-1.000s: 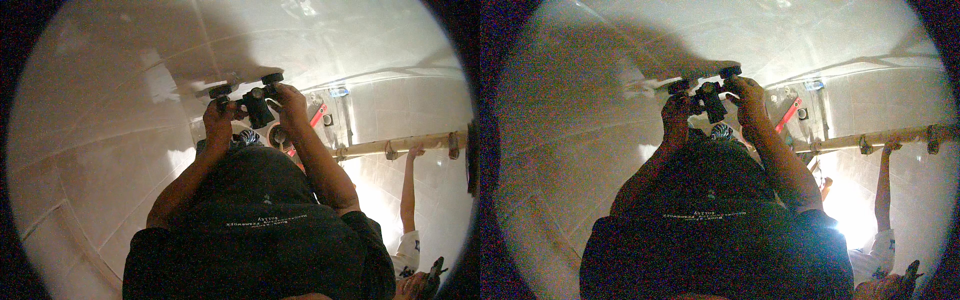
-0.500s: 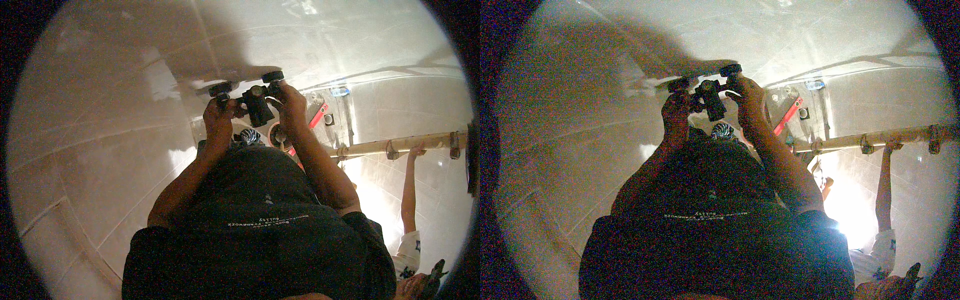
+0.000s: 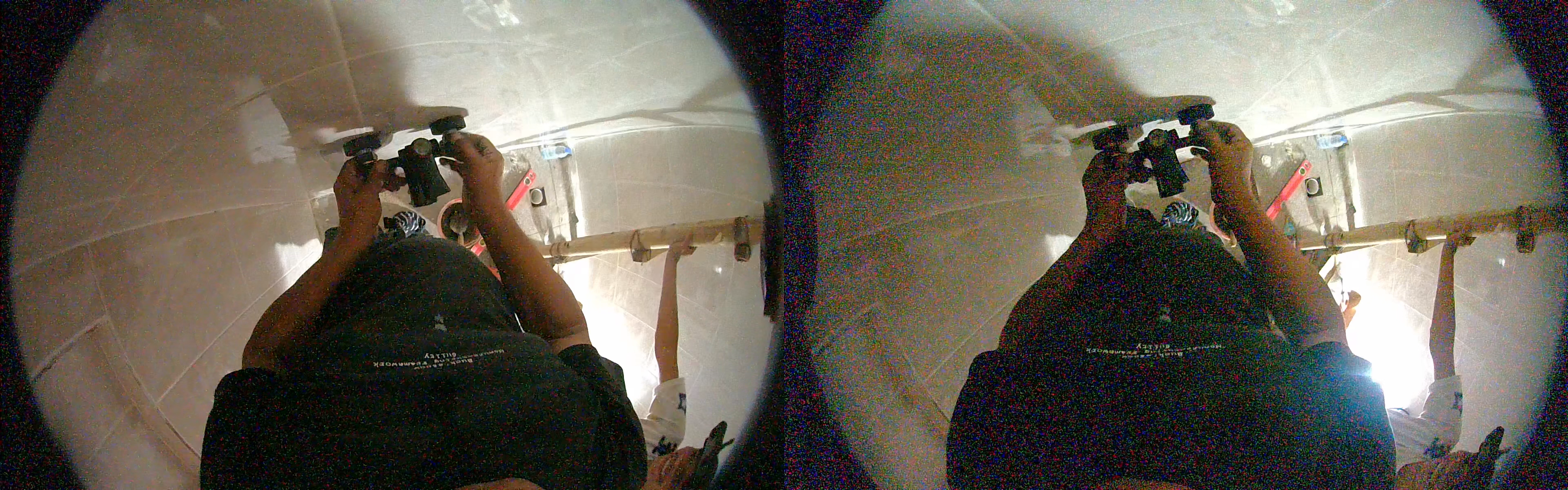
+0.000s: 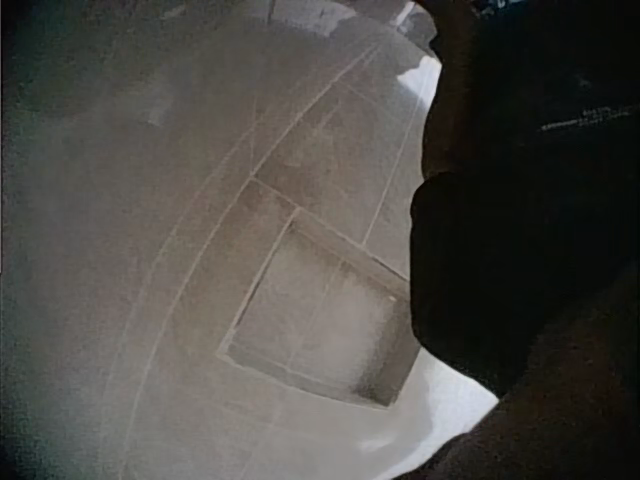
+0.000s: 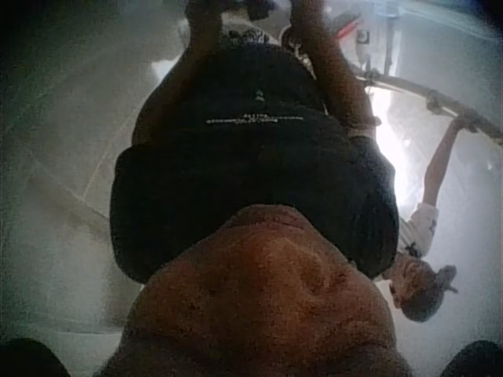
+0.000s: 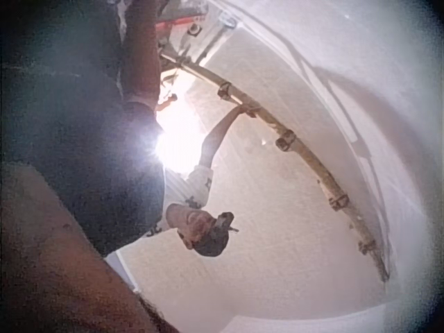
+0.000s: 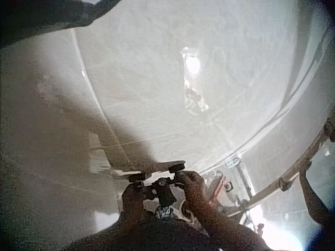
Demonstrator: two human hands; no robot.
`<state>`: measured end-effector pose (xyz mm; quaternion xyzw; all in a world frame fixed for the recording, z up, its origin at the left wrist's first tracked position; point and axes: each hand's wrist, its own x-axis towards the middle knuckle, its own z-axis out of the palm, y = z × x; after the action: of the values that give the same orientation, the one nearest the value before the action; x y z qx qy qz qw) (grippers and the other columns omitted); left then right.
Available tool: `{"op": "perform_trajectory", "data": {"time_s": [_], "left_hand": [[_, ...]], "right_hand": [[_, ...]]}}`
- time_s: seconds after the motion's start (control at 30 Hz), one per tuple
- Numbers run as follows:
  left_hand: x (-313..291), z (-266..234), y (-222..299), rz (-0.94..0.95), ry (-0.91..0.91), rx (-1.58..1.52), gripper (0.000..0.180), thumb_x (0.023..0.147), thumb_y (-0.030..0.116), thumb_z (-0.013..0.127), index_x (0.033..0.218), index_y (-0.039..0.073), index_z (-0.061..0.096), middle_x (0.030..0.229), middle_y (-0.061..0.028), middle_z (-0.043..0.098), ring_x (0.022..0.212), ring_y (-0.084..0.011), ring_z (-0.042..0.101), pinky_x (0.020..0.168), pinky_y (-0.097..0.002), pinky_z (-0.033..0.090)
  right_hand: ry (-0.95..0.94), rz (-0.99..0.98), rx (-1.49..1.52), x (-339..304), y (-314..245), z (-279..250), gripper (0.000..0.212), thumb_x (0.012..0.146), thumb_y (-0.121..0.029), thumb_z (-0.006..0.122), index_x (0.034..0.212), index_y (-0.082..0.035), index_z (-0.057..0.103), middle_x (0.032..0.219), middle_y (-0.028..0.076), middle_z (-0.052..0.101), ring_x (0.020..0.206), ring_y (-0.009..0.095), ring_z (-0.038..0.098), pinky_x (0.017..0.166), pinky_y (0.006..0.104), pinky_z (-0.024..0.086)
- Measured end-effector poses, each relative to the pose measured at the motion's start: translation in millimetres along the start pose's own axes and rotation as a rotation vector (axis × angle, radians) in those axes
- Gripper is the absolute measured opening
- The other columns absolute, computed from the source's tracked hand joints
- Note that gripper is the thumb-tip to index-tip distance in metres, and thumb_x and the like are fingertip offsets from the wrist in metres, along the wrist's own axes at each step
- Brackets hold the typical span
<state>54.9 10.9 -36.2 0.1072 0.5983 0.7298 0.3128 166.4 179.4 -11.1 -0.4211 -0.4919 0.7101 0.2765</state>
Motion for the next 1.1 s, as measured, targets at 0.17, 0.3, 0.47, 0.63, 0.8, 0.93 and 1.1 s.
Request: {"op": "perform_trajectory", "data": {"time_s": [0.17, 0.3, 0.47, 0.63, 0.8, 0.93, 1.1], "left_hand": [[-2, 7, 16, -0.004, 0.034, 0.077, 0.025, 0.097, 0.016, 0.066, 0.107, -0.004, 0.056, 0.085, -0.0157, 0.071, 0.076, -0.0234, 0.071, 0.071, -0.0363, 0.056], [4, 4, 10, 0.011, -0.011, 0.233, 0.026, 0.097, 0.017, 0.066, 0.106, -0.004, 0.056, 0.083, -0.0154, 0.071, 0.075, -0.0228, 0.070, 0.071, -0.0359, 0.056], [1, 2, 5, -0.001, 0.035, 0.078, 0.025, 0.096, 0.016, 0.067, 0.106, -0.004, 0.056, 0.082, -0.0149, 0.071, 0.073, -0.0218, 0.069, 0.070, -0.0359, 0.056], [5, 0, -1, -0.021, 0.003, -0.005, 0.023, 0.097, 0.013, 0.066, 0.106, -0.005, 0.056, 0.084, -0.0151, 0.071, 0.072, -0.0221, 0.069, 0.069, -0.0361, 0.056], [3, 1, 1, -0.006, 0.007, -0.034, 0.022, 0.097, 0.013, 0.065, 0.106, -0.004, 0.056, 0.086, -0.0153, 0.071, 0.072, -0.0223, 0.069, 0.068, -0.0352, 0.056], [3, -1, 5, -0.048, 0.024, -0.003, 0.023, 0.097, 0.014, 0.066, 0.106, -0.005, 0.056, 0.087, -0.0160, 0.071, 0.072, -0.0218, 0.069, 0.069, -0.0353, 0.056], [11, -5, -5, -0.052, 0.008, 0.130, 0.022, 0.096, 0.012, 0.066, 0.107, -0.005, 0.057, 0.091, -0.0162, 0.071, 0.073, -0.0220, 0.070, 0.070, -0.0364, 0.056]], "right_hand": [[0.012, -0.005, -0.072, 3, 8, -2, 0.033, 0.093, -0.024, 0.068, 0.109, 0.005, 0.063, 0.097, 0.016, 0.072, 0.083, 0.022, 0.069, 0.076, 0.0362, 0.056], [-0.084, 0.086, 0.137, 8, 18, -5, 0.033, 0.095, -0.025, 0.066, 0.107, 0.006, 0.062, 0.096, 0.018, 0.071, 0.078, 0.024, 0.070, 0.072, 0.0370, 0.056], [-0.021, -0.006, -0.040, -2, -2, 3, 0.028, 0.092, -0.018, 0.070, 0.106, 0.006, 0.062, 0.094, 0.017, 0.072, 0.079, 0.023, 0.070, 0.074, 0.0368, 0.056], [0.058, 0.019, 0.057, 1, 3, 3, 0.029, 0.089, -0.015, 0.073, 0.105, 0.007, 0.062, 0.092, 0.017, 0.072, 0.079, 0.023, 0.070, 0.079, 0.0372, 0.058], [-0.047, 0.159, 0.332, -2, 2, 5, 0.033, 0.094, -0.023, 0.067, 0.107, 0.007, 0.061, 0.092, 0.014, 0.071, 0.075, 0.025, 0.070, 0.073, 0.0371, 0.058], [-0.128, -0.020, -0.381, 11, 1, -4, 0.038, 0.099, -0.030, 0.060, 0.108, 0.007, 0.060, 0.096, 0.015, 0.069, 0.074, 0.025, 0.069, 0.069, 0.0369, 0.057], [-0.095, -0.347, -0.700, 22, 20, -2, 0.040, 0.102, -0.037, 0.050, 0.109, 0.001, 0.061, 0.091, 0.013, 0.068, 0.077, 0.023, 0.068, 0.065, 0.0350, 0.055]]}}
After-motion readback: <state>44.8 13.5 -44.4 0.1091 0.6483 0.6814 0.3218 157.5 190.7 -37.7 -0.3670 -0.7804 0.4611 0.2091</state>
